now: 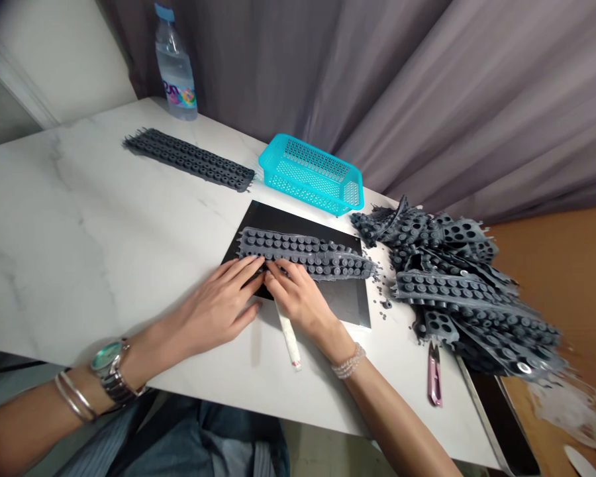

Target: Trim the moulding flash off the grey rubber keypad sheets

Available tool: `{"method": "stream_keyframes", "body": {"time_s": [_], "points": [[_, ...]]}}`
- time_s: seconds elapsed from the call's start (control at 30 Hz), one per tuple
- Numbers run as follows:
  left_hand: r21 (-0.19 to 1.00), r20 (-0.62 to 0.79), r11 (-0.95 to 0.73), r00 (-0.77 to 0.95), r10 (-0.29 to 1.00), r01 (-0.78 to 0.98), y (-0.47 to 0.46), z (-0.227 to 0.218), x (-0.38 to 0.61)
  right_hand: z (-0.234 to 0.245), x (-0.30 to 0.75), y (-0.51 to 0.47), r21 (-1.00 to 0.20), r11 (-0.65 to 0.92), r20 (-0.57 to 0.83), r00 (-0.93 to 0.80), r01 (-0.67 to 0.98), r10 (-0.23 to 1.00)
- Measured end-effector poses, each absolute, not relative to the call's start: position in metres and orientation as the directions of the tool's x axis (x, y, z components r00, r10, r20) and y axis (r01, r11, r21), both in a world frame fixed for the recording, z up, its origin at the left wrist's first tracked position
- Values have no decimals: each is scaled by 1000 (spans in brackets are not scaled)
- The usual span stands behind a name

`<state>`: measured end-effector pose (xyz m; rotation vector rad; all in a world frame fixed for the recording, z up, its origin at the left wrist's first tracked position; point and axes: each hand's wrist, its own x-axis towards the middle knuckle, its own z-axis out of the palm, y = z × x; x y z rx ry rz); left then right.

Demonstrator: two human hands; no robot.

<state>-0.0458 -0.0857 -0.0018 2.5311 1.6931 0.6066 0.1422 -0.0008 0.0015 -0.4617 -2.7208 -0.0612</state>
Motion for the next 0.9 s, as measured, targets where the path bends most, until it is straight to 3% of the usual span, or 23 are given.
{"method": "stream_keyframes", "body": {"time_s": [0.07, 0.17, 0.23, 0.27, 0.5, 0.9], "points": [[233, 299, -406, 333, 894, 883, -86, -2, -46, 1, 144, 4, -74, 929, 447, -821, 362, 356], [221, 301, -412, 340, 891, 884, -85, -3, -46, 1, 151, 12, -257, 777, 629, -512, 574, 586], [223, 301, -411, 339, 891, 884, -85, -3, -47, 1, 156, 14, -349, 671, 646, -351, 654, 678], [225, 302, -412, 339, 891, 883, -85, -4, -47, 2, 157, 13, -356, 670, 632, -360, 651, 686], [240, 298, -409, 334, 894, 880, -86, -3, -48, 1, 139, 3, -145, 898, 546, -723, 416, 424], [245, 284, -419, 348, 893, 874, -83, -2, -49, -4, 139, 15, -50, 917, 460, -806, 395, 372]]}}
